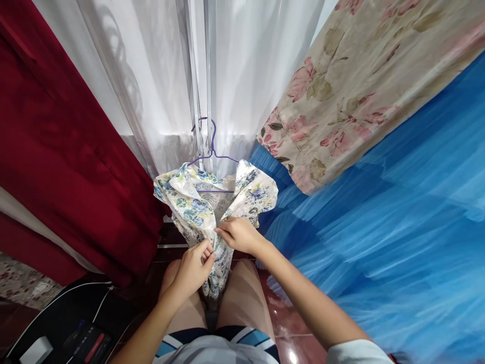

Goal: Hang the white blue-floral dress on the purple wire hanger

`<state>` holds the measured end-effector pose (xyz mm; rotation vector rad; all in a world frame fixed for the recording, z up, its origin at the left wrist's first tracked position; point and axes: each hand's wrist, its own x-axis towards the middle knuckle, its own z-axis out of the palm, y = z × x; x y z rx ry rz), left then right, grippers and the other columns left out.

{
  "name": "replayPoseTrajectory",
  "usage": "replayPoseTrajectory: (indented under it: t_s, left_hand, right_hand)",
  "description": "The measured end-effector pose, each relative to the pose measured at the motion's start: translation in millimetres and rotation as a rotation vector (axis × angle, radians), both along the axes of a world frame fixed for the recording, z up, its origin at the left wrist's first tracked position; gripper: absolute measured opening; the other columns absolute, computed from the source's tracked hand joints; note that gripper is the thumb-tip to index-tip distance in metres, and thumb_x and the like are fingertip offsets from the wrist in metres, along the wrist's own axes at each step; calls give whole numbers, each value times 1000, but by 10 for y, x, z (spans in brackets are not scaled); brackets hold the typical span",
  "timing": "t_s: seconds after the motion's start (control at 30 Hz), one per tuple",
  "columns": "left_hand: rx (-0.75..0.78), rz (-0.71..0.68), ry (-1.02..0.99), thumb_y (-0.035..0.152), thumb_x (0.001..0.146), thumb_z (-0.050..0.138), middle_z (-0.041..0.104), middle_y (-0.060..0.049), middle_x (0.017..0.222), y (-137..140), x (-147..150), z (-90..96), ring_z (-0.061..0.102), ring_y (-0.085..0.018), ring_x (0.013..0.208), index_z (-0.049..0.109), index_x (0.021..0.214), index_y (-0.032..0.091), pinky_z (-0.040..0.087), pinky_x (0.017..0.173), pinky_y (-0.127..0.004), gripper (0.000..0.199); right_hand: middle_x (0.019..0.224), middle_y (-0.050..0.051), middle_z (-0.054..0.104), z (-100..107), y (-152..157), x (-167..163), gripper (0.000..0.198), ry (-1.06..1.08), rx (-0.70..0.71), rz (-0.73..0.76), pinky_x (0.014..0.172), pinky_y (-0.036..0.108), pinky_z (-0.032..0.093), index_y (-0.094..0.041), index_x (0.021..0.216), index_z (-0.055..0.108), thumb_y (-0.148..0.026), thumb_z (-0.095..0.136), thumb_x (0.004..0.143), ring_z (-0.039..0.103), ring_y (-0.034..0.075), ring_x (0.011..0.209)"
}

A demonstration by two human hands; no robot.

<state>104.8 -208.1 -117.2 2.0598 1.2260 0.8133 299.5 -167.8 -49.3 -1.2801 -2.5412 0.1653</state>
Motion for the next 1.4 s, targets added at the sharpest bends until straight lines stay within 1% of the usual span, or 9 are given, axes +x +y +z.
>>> replayPoseTrajectory:
  t_s: [0.13,0.3,0.5,0.57,0.7,0.9,1.07,1.2,1.4]
  left_hand:
    - [-2,42,32,14,83,53,58,2,68,5,26,-101,58,-16,65,53,91,23,35,62,-24,11]
    - [31,34,56,14,84,49,52,3,62,-28,76,-82,54,-16,59,50,85,23,31,59,-24,10]
    - [-32,-66,67,10,80,50,50,4,59,-81,111,-123,51,-15,55,49,81,23,27,55,-24,14]
    - [-76,-41,0,12,82,49,49,5,60,-94,118,-191,50,-14,56,47,82,23,30,56,-22,11]
    - [-100,29,-80,16,84,51,46,6,61,-76,107,-271,51,-13,59,47,86,23,33,59,-21,9]
    - [-117,-11,-93,19,87,50,48,6,63,-74,65,-305,53,-13,61,50,91,24,37,61,-21,6]
    - [-130,3,-100,17,85,51,51,4,67,-74,76,-335,55,-14,64,49,90,23,38,62,-22,8]
    - [-134,12,-110,14,84,50,51,5,68,-91,118,-334,54,-14,65,49,91,23,38,64,-22,12]
    - [-135,-2,-115,16,87,49,53,4,69,-144,176,-326,55,-14,65,48,90,23,39,64,-23,8]
  right_hand:
    - [63,6,68,110,-64,-101,25,-171,-23,113,58,29,28,-20,75,66,-25,50,93,56,17,57]
    - [70,9,72,240,57,-73,27,-281,4,65,59,30,28,-19,74,68,-29,52,94,61,20,63]
    - [64,5,66,685,302,162,34,-187,178,-230,57,29,22,-19,77,64,-34,43,100,57,17,57]
    - [65,5,67,750,262,189,35,-151,158,-226,57,28,23,-19,79,63,-38,43,101,57,17,58]
    - [74,5,73,478,36,109,22,-139,-42,-65,58,27,27,-21,102,65,-40,58,93,62,19,62]
    - [69,7,72,-111,-216,18,22,-125,-83,-143,55,28,28,-19,102,64,-37,54,95,65,21,59]
    - [65,0,70,-312,-335,-8,16,164,-120,-198,54,25,34,-20,104,60,-31,54,94,63,17,55]
    - [70,0,70,-497,-413,-35,11,370,-64,-217,55,24,39,-21,101,59,-25,52,94,62,14,55]
    - [74,0,68,-663,-452,-49,8,472,-56,-242,59,24,43,-23,99,56,-23,54,92,63,15,60]
